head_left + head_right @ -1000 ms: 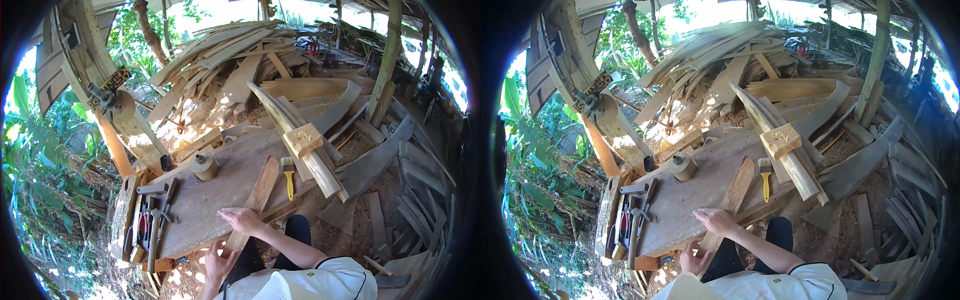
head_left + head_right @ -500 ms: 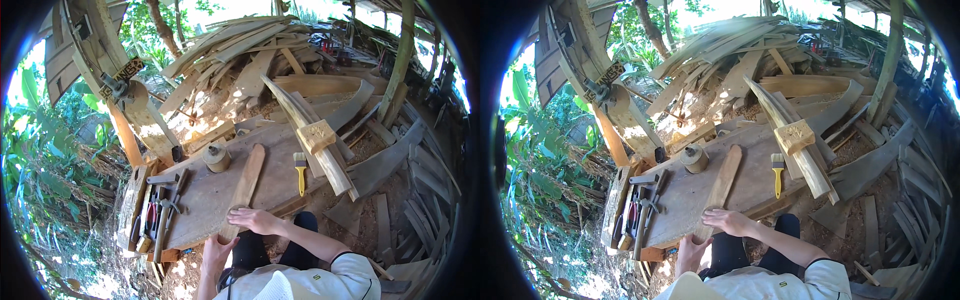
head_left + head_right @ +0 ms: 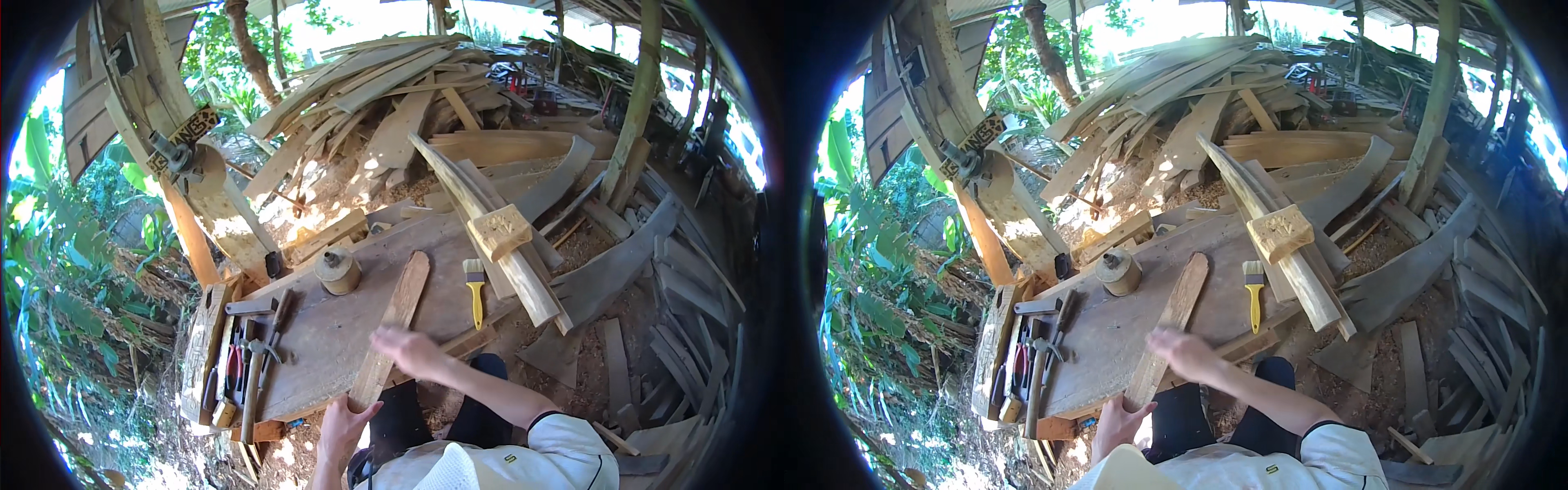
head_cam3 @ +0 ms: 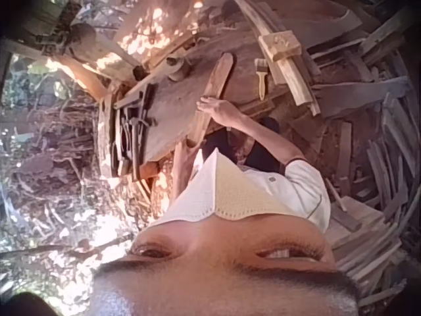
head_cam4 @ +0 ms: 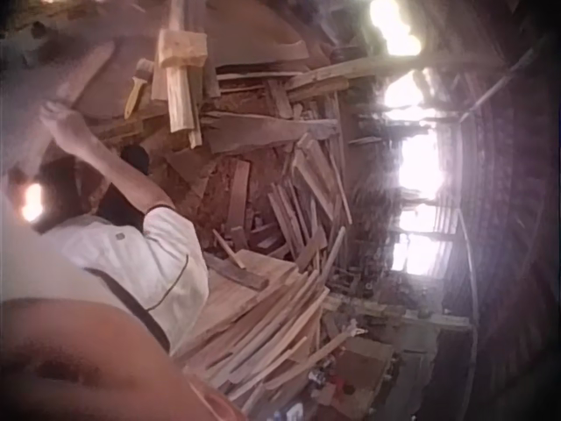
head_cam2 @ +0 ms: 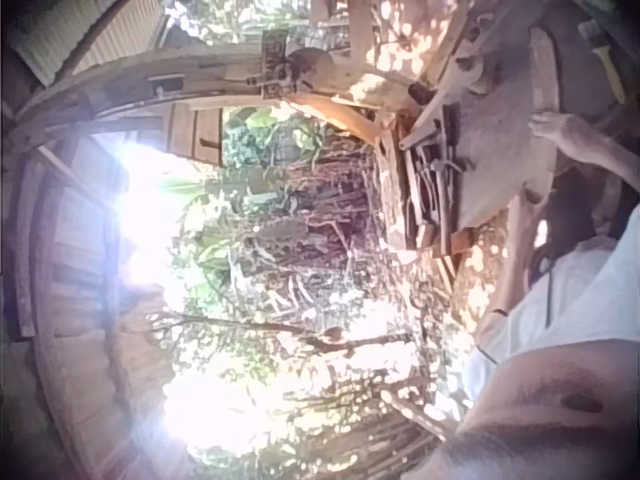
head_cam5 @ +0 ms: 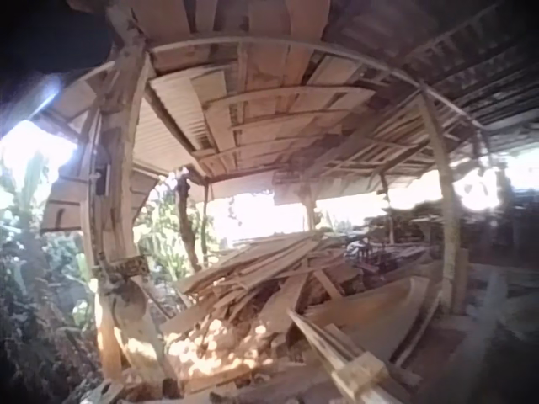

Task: The person hammers a nail into a wooden plank using a hammer, then smooths the plank with a sanding block. The person works on a single plank, repeatedly sanding its surface and edges.

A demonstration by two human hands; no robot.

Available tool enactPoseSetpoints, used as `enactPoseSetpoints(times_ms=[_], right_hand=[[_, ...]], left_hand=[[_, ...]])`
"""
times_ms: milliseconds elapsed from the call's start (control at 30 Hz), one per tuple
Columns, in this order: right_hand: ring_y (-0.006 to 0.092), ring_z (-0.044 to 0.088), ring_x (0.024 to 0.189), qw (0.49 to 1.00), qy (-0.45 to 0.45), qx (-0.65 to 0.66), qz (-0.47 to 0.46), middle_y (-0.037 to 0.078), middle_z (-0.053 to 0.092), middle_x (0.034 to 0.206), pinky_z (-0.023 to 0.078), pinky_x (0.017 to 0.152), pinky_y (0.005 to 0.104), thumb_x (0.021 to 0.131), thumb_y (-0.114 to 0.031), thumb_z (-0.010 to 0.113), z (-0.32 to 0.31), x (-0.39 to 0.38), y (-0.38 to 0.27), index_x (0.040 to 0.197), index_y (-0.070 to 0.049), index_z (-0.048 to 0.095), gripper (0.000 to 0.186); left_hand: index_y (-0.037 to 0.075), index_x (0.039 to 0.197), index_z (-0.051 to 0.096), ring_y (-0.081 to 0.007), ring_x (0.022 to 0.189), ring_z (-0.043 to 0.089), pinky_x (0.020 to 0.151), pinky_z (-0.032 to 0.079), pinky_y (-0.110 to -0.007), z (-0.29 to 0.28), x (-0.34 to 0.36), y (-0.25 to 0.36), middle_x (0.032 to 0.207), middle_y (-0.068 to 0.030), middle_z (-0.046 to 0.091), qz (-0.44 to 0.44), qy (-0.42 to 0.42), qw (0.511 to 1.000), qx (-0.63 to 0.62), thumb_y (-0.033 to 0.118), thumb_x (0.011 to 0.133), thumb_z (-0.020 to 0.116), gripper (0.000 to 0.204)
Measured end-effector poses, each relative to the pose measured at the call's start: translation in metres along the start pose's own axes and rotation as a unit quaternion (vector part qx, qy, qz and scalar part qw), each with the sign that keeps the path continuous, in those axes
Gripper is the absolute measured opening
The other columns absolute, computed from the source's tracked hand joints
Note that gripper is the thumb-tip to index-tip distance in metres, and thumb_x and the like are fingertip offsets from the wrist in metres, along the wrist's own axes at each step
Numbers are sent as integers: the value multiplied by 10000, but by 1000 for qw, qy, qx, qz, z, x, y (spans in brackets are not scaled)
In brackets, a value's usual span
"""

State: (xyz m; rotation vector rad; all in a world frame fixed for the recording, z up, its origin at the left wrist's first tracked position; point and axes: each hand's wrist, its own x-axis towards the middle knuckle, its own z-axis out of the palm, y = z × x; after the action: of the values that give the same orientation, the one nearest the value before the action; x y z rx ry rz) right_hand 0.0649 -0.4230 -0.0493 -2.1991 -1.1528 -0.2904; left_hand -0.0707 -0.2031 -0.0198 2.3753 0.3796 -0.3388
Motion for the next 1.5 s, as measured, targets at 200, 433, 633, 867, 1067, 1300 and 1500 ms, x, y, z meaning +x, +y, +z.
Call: enactPoseSetpoints(times_ms=[200, 433, 633, 867, 1067, 1300, 1500], right_hand=[[278, 625, 1325, 999, -5, 33, 14, 95, 649, 1434, 563, 1072, 395, 986, -107, 625, -9, -2, 12, 1355, -129, 686, 374], [227, 598, 1356, 995, 8, 84, -54, 23, 643, 1446, 474, 1183, 374, 986, -123, 668, -12, 0, -18, 1352, -149, 697, 368], [258, 643, 1297, 990, 122, -16, 64, 74, 727, 1304, 531, 1106, 393, 1011, -191, 653, -46, 6, -6, 1256, -80, 730, 280], [272, 650, 1278, 985, 159, 10, 60, 93, 732, 1284, 548, 1063, 403, 995, -173, 676, -47, -1, 0, 1209, -77, 748, 245], [268, 638, 1306, 991, 132, -32, -4, 84, 714, 1330, 540, 1102, 402, 999, -184, 673, -47, -2, 19, 1240, -83, 734, 269], [294, 688, 1219, 990, 134, -20, -31, 111, 729, 1285, 597, 1010, 392, 984, -183, 685, -44, 3, 16, 1206, -68, 740, 256], [274, 699, 1175, 983, 164, -28, 77, 103, 728, 1252, 598, 970, 400, 993, -174, 674, -82, 18, 43, 1182, -79, 736, 221]], left_hand=[[-57, 900, 704, -337, 736, 741, 710, 573, -423, -11, -7, 14, 773, -206, 733, 5, -3, 1000, -1, 564, 750, 887, 665], [-18, 804, 694, -404, 645, 694, 627, 555, -466, -10, -13, 4, 683, -220, 690, 166, 127, 976, 64, 539, 729, 906, 601], [30, 754, 686, -406, 616, 665, 589, 510, -472, -24, -1, 10, 651, -192, 663, 226, 149, 947, 173, 438, 789, 867, 448], [2, 804, 715, -388, 817, 635, 746, 504, -467, -20, 22, 14, 768, -156, 631, 291, 177, 935, 97, 251, 848, 823, 274], [1, 766, 704, -377, 829, 619, 759, 497, -476, -20, 36, 16, 787, -158, 627, 288, 144, 940, 117, 213, 836, 827, 254], [-11, 722, 689, -381, 776, 606, 720, 479, -484, -13, 34, 15, 750, -161, 609, 282, 184, 936, 105, 250, 832, 839, 321], [-2, 738, 705, -381, 781, 613, 719, 483, -484, -15, 32, 19, 760, -160, 609, 277, 178, 939, 97, 247, 838, 835, 298]])
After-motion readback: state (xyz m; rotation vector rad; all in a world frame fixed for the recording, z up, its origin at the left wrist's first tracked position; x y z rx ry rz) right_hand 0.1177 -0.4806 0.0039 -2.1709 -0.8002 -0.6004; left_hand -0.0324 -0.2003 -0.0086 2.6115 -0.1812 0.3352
